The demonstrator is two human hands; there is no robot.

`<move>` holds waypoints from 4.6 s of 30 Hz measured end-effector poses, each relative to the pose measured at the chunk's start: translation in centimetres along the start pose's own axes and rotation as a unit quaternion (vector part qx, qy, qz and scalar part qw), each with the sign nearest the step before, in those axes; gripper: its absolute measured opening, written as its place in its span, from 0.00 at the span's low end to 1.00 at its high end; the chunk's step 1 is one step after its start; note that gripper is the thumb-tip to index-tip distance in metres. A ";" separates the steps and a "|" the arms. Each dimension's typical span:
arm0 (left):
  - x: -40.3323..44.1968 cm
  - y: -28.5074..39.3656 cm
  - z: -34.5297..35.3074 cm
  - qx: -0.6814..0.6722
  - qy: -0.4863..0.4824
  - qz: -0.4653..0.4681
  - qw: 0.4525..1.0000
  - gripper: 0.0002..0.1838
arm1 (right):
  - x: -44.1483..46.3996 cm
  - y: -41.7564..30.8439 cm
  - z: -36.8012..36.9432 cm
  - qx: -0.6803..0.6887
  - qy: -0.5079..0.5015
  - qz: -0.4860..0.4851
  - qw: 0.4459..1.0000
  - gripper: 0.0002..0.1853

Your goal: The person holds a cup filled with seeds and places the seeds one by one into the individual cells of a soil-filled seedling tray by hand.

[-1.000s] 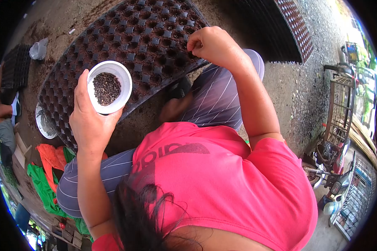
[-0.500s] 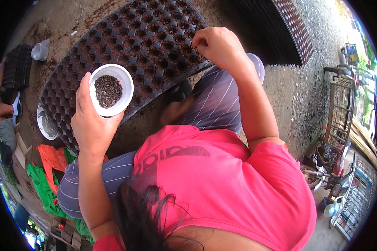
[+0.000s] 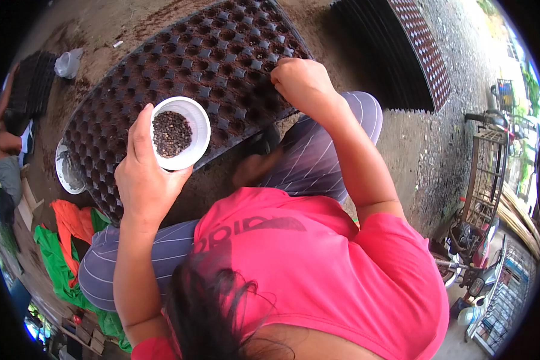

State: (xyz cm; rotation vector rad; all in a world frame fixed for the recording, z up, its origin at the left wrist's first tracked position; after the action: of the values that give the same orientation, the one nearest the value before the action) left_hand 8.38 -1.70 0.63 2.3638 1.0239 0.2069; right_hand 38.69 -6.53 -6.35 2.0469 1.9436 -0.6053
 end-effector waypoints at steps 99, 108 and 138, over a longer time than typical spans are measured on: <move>-0.5 1.1 -2.1 0.014 0.065 0.074 0.995 0.59 | 0.4 -19.6 -6.0 -0.007 0.061 -0.305 0.950 0.14; -0.9 1.0 -2.1 0.014 0.067 0.070 0.995 0.57 | -1.4 -19.0 -7.6 0.037 0.077 -0.332 0.939 0.13; -1.0 -1.0 -0.5 0.018 0.073 0.046 0.996 0.54 | -2.4 -2.2 -7.5 0.214 0.125 -0.036 0.968 0.10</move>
State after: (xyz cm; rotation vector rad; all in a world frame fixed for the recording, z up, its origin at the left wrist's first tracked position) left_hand 6.85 -1.61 0.60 2.4607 0.9921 0.4043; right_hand 37.41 -5.13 1.58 2.4156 2.1889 -0.8875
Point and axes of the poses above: each hand's wrist, its own x-axis towards the middle knuckle, its own z-axis out of the palm, y = z × x, the point moved 5 cm from there along x, towards the middle knuckle, and after that the axes turned 14 degrees about -y, right-handed, at the moved point
